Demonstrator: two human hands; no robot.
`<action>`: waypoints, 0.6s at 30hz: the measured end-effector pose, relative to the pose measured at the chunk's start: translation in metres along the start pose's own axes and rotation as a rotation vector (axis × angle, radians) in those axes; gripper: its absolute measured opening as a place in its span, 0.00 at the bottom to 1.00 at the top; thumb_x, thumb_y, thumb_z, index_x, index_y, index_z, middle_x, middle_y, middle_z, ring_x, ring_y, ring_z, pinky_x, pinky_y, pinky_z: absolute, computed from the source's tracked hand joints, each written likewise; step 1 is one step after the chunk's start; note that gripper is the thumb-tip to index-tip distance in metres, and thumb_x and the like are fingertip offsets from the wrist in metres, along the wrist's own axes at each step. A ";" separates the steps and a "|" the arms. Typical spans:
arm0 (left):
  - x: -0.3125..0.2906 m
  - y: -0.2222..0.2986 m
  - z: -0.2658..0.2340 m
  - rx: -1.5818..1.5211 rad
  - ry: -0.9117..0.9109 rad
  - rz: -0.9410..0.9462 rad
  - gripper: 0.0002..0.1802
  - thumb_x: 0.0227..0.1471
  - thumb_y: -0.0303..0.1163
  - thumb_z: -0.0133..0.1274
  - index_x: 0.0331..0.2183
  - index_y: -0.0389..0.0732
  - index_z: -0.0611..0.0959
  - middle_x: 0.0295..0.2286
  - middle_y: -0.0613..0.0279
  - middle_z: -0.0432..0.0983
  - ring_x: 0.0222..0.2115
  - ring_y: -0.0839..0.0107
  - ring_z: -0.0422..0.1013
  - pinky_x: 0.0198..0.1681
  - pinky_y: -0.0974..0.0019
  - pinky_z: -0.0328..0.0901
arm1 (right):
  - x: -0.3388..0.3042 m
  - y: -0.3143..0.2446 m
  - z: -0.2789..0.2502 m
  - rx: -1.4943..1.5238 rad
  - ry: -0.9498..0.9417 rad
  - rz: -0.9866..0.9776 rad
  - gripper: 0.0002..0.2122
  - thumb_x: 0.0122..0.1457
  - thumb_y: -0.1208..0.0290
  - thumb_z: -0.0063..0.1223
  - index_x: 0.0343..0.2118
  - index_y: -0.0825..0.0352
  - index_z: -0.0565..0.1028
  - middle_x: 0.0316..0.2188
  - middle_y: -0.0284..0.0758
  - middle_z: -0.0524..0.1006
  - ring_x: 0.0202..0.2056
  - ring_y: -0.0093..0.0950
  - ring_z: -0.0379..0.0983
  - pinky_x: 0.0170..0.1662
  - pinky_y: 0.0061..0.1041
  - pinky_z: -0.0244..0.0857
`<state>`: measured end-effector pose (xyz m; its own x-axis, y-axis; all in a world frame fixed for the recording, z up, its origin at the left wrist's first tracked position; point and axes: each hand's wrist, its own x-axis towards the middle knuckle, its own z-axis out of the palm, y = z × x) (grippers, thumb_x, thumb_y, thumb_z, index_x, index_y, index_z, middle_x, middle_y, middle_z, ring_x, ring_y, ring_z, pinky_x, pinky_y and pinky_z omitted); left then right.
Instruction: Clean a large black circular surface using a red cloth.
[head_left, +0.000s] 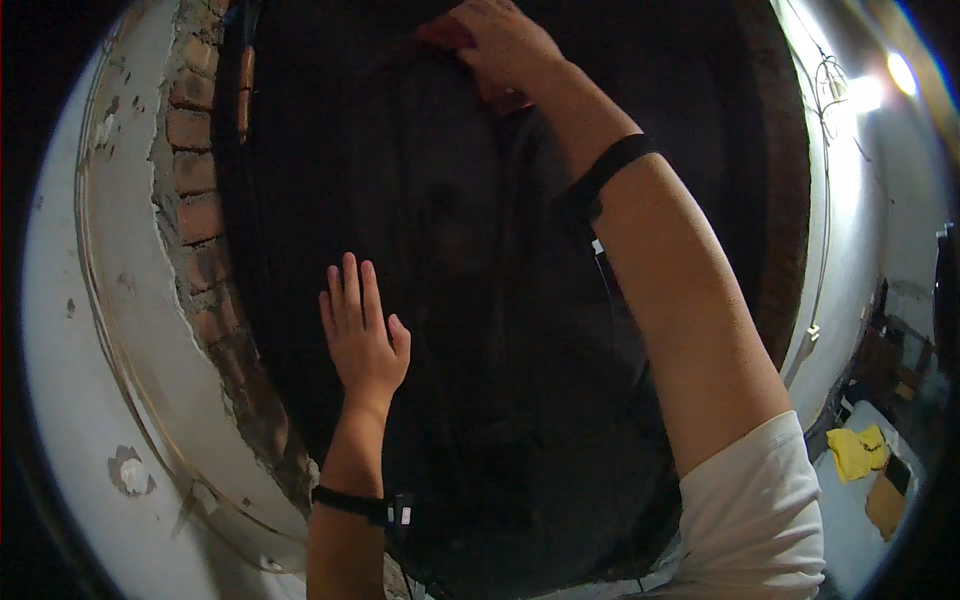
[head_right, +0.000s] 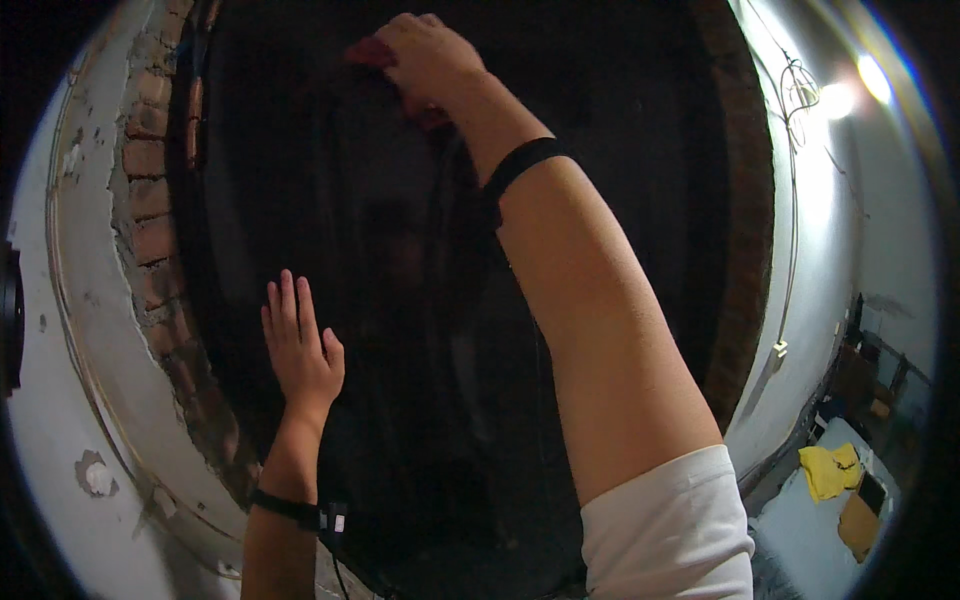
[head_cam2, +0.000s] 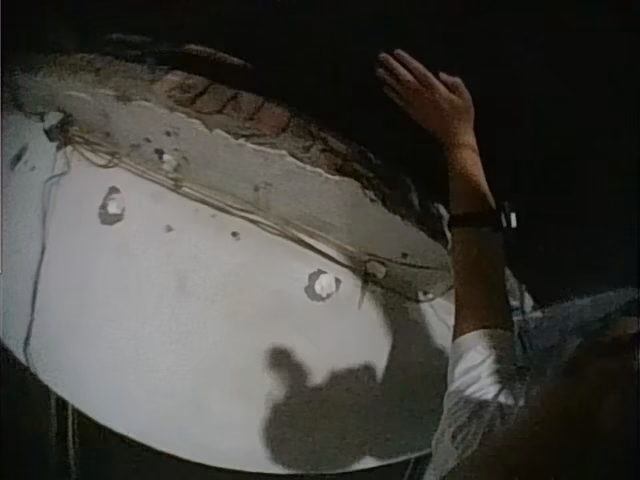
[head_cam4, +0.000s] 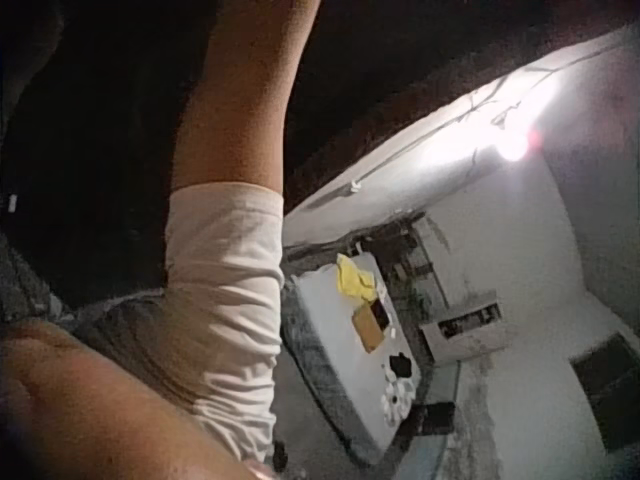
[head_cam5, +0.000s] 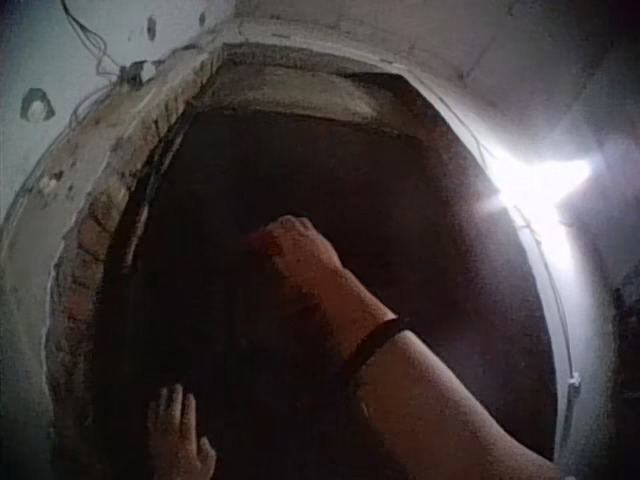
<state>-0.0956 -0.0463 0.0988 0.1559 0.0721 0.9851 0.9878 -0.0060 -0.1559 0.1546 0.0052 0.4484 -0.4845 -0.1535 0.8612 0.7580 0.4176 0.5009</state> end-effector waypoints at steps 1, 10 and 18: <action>0.001 0.004 0.000 -0.004 -0.026 -0.014 0.42 0.60 0.33 0.46 0.73 0.43 0.57 0.74 0.50 0.48 0.74 0.46 0.47 0.75 0.38 0.46 | -0.002 0.014 -0.008 -0.017 -0.219 0.122 0.24 0.66 0.66 0.58 0.63 0.67 0.69 0.63 0.41 0.68 0.65 0.46 0.62 0.68 0.43 0.59; 0.022 0.008 -0.009 0.108 0.074 0.013 0.36 0.58 0.34 0.52 0.67 0.42 0.67 0.68 0.51 0.61 0.68 0.47 0.59 0.70 0.42 0.55 | -0.017 0.086 -0.026 -0.001 -0.011 0.174 0.23 0.67 0.63 0.56 0.63 0.63 0.71 0.61 0.39 0.70 0.64 0.44 0.64 0.68 0.42 0.61; 0.075 0.035 -0.002 0.051 0.124 0.143 0.38 0.58 0.32 0.50 0.69 0.41 0.66 0.71 0.52 0.57 0.71 0.46 0.54 0.73 0.40 0.49 | -0.084 0.159 -0.032 -0.121 0.104 0.401 0.24 0.63 0.60 0.59 0.60 0.64 0.73 0.59 0.41 0.72 0.62 0.47 0.66 0.63 0.44 0.66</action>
<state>-0.0494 -0.0432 0.1676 0.2975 -0.0492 0.9535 0.9543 0.0435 -0.2955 0.3300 0.0557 0.4587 -0.0989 -0.0927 0.9908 0.9262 0.3556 0.1257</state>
